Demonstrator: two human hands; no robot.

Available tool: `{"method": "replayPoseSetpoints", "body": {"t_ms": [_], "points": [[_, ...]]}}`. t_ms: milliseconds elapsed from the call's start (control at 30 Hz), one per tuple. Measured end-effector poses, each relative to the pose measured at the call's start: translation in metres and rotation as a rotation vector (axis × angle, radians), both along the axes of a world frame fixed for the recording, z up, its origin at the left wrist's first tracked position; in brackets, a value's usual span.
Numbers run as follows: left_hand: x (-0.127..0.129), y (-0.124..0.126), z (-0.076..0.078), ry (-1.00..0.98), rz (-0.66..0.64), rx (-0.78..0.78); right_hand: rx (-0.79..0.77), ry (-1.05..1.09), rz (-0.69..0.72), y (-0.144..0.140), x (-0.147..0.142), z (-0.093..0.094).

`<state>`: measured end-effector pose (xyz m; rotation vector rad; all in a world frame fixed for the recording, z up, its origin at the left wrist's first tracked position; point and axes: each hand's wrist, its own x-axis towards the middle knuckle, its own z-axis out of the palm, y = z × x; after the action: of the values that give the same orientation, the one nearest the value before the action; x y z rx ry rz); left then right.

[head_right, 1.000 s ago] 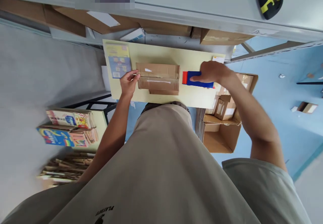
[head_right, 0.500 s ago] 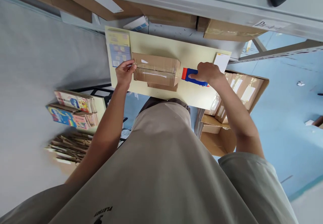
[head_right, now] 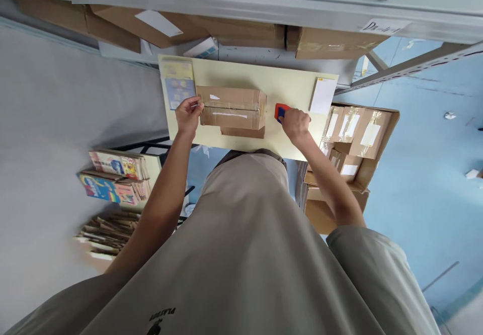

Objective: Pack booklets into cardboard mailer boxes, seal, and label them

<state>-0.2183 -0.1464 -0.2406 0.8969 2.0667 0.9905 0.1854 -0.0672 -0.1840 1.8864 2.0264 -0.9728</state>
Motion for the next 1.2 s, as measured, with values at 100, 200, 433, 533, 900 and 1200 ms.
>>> {"method": "replayPoseSetpoints", "body": {"t_ms": [100, 200, 433, 533, 900, 1200], "points": [[0.002, 0.001, 0.003, 0.013, -0.025, -0.007, -0.002, -0.079, -0.146, -0.017, 0.009, 0.019], [0.009, 0.0, 0.013, 0.106, -0.06, 0.0, 0.021, -0.01, -0.243, -0.03, 0.01, 0.044], [0.089, 0.019, 0.085, 0.387, -0.246, 0.343, 0.269, 0.184, -0.262, -0.029, -0.008, 0.115], [0.132, 0.049, 0.137, 0.411, -0.444, 0.562, 0.476, 0.298, -0.175, -0.003, -0.02, 0.149], [0.168, 0.191, 0.21, 0.222, -0.645, 0.739, 0.72, 0.083, 0.071, 0.159, -0.102, 0.22], [0.126, 0.118, 0.144, 0.203, -0.581, 0.451, 0.768, 0.077, 0.034, 0.131, -0.105, 0.188]]}}
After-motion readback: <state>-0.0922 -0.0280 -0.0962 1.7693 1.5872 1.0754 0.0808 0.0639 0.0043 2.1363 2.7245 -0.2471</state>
